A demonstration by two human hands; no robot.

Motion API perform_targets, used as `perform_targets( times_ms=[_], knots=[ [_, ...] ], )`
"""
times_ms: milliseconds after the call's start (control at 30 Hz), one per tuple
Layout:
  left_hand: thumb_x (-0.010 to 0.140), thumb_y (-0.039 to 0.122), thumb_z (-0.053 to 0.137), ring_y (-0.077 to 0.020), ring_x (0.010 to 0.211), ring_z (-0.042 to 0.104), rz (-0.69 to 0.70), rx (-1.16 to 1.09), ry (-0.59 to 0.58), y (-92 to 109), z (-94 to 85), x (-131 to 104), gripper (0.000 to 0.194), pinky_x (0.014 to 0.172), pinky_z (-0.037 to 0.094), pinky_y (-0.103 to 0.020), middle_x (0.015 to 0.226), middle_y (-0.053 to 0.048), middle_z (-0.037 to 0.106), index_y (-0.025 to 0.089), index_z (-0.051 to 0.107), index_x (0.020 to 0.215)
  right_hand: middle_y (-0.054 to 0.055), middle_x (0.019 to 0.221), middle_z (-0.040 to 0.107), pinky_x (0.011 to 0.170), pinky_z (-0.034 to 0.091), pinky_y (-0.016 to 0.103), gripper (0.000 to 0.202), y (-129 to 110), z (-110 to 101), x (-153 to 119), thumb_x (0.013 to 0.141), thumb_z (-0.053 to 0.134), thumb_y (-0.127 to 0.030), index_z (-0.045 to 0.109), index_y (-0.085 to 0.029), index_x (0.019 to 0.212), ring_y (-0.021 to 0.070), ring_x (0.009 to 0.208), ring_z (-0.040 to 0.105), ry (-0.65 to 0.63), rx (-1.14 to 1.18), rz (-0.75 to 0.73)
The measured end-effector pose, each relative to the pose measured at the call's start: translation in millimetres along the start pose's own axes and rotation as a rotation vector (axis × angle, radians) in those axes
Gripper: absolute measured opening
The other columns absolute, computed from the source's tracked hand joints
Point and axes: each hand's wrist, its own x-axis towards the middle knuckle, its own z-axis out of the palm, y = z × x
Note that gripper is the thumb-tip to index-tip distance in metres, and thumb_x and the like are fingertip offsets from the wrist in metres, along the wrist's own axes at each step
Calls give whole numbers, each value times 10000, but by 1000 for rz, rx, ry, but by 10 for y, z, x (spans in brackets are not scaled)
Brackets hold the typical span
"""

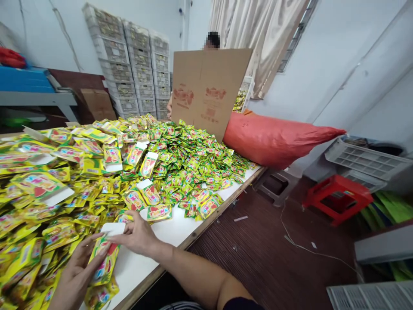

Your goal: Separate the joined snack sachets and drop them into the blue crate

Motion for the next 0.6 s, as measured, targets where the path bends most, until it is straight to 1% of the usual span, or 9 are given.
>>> perform_targets(
  times_ms=[67, 133, 200, 267, 333, 433, 500, 567, 600],
  knots=[
    [497, 509, 860, -283, 1019, 687, -73, -99, -19, 25, -20, 6, 716, 739, 598, -277, 1071, -74, 726, 238, 574, 1095, -18, 686, 632, 628, 437, 240, 427, -63, -51, 20, 688, 748, -556, 700, -213, 939, 128, 636, 551, -54, -134, -63],
    [431, 417, 907, -275, 897, 716, -137, -198, -18, 66, -41, 10, 814, 671, 595, -279, 944, -42, 744, 250, 522, 1129, 2, 731, 665, 691, 442, 242, 366, -129, -94, 22, 719, 722, -557, 735, -217, 853, 139, 710, 577, -49, -239, -179],
    [409, 381, 920, -258, 787, 722, -162, -249, -17, 99, -52, 10, 863, 628, 584, -281, 830, -11, 741, 254, 496, 1151, 4, 718, 666, 664, 431, 226, 380, -169, -115, 16, 768, 665, -573, 739, -201, 781, 128, 702, 572, -53, -234, -218],
    [440, 399, 910, -234, 722, 714, -169, -258, -49, 106, -55, 6, 829, 632, 576, -281, 768, -3, 730, 237, 506, 1146, -10, 644, 631, 573, 397, 209, 443, -169, -111, 7, 775, 633, -606, 720, -177, 715, 105, 618, 534, -77, -173, -163],
    [494, 430, 888, -213, 696, 705, -166, -234, -80, 86, -57, -2, 774, 655, 568, -284, 755, -10, 727, 212, 522, 1141, -23, 618, 608, 538, 382, 206, 465, -142, -86, -12, 704, 685, -632, 700, -168, 685, 96, 578, 512, -88, -121, -111],
    [537, 492, 851, -211, 703, 693, -142, -167, -83, 26, -65, -32, 728, 670, 553, -296, 748, -30, 722, 175, 561, 1124, -11, 702, 651, 613, 443, 236, 478, -95, -40, -72, 581, 778, -619, 712, -182, 764, 121, 639, 569, -100, -27, -84],
    [567, 513, 825, -211, 720, 683, -102, -123, -79, -22, -72, -59, 663, 678, 539, -297, 744, -45, 716, 150, 613, 1079, 11, 738, 678, 672, 471, 273, 495, -80, -29, -111, 585, 767, -627, 719, -178, 789, 144, 676, 600, -108, 64, -22],
    [594, 503, 809, -198, 696, 664, -57, -97, -73, -64, -80, -81, 590, 651, 519, -284, 723, -47, 702, 140, 659, 1033, 22, 717, 683, 664, 480, 294, 514, -80, -33, -126, 565, 773, -629, 712, -167, 781, 155, 647, 603, -128, 166, 94],
    [604, 496, 804, -186, 668, 649, -36, -94, -64, -80, -85, -91, 562, 625, 505, -274, 703, -41, 690, 140, 675, 1020, 23, 708, 684, 659, 479, 293, 502, -86, -34, -127, 557, 788, -609, 709, -165, 776, 155, 639, 603, -134, 184, 116]
  ],
)
